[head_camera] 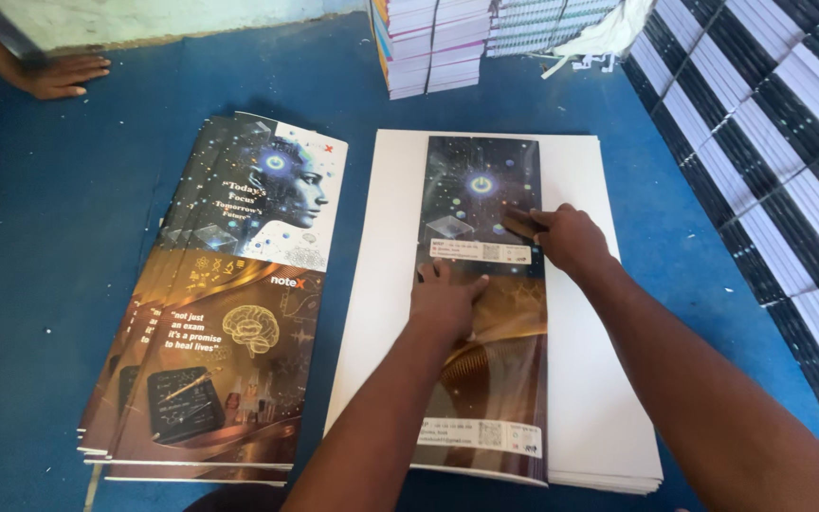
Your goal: The person is sitting on the floor, folding printed covers over stacks of blank paper and using a wooden block to press the spine. They repeat this process for multiple book units, stacking the finished items to the side.
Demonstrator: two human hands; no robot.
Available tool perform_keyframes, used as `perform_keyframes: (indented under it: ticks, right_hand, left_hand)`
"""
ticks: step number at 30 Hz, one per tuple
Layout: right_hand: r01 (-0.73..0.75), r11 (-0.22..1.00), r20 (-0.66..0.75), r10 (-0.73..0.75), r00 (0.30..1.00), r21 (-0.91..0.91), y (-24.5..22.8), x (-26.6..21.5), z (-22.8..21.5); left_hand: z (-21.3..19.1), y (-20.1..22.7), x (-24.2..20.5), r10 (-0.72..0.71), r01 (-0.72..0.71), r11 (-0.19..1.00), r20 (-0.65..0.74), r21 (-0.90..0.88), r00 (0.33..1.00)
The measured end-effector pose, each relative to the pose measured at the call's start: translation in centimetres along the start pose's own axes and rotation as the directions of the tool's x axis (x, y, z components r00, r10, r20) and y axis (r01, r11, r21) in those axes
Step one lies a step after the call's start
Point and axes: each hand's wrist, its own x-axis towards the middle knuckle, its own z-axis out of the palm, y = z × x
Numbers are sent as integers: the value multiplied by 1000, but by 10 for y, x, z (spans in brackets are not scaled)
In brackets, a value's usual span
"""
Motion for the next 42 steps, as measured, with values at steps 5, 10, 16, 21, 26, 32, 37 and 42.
perform_keyframes:
  ticks: [5,10,16,21,26,32,37,42]
  right_hand:
    - [2,1000,51,-2,999,0,0,-2,-2]
    - [63,998,63,-62,996,1,7,-6,3]
    - [127,992,27,-127,991,6,7,-22,5]
    - [131,990,91,-127,988,-46,1,-44,-1]
    - [91,996,128,-91,988,2,-4,-63,-8]
    - [60,998,163,-62,985,19,-8,-85,-8]
    - [100,995,99,-102,990,32,-6,-101,-5]
    - [93,994,142,-99,985,50,-5,-109,-6]
  left_hand:
    - [-5,1,5,-26,26,999,17,-20,1000]
    - [-2,4,8,-46,46,998,2,-42,999]
    - [0,5,12,-72,70,994,-21,-80,997]
    - [2,5,16,-91,94,991,34,-100,995]
    - [11,6,26,-102,105,988,36,-115,994]
    - [19,6,28,-129,136,975,48,-176,990]
    - [15,7,31,-157,172,970,102,-170,982]
    - [17,6,31,-165,181,964,96,-195,982]
